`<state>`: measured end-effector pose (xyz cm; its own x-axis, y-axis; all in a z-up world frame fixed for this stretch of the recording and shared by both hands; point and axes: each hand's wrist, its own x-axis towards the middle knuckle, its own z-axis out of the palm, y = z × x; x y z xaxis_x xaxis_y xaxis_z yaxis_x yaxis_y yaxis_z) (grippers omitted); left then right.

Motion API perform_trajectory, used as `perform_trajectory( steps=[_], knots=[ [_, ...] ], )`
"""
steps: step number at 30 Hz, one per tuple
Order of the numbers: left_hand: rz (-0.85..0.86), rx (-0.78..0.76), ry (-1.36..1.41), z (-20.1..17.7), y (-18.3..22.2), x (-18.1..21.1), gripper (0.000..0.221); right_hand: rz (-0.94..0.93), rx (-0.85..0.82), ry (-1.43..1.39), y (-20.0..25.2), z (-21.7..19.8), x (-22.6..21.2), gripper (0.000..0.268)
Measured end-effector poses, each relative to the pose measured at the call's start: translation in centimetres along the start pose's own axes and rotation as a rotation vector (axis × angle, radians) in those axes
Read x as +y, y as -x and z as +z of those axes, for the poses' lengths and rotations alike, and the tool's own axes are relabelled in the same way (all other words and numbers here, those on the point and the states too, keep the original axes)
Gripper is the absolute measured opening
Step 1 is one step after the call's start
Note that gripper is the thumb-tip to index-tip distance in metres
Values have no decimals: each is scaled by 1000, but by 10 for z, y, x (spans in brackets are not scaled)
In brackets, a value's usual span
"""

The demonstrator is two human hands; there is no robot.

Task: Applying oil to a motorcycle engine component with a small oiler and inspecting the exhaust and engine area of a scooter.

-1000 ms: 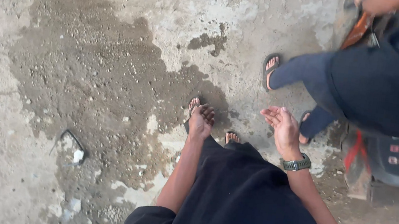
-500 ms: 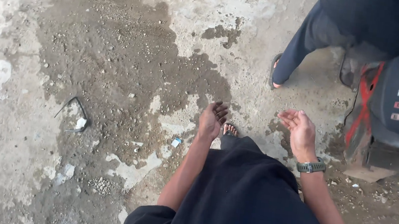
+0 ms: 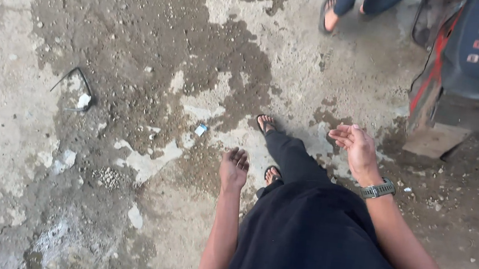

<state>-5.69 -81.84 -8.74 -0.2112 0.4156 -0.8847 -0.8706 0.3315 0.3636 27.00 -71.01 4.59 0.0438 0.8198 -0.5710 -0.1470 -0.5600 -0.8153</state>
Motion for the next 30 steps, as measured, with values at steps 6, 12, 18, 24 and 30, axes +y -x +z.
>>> perform_trajectory(
  steps=[6,12,18,24,30],
  knots=[
    [-78,110,-35,-85,13,-78,25,21,16,-28,45,-46,26,47],
    [-23,99,-71,-61,22,-127,27,41,-3,-56,59,-98,18,47],
    [106,51,-98,8,22,-182,27,11,-75,-6,38,-186,9,45],
    [207,68,12,93,51,-305,31,-1,-207,127,24,-333,-9,42],
    [83,126,24,170,98,-521,35,-8,-151,232,28,-517,-12,38]
  ],
)
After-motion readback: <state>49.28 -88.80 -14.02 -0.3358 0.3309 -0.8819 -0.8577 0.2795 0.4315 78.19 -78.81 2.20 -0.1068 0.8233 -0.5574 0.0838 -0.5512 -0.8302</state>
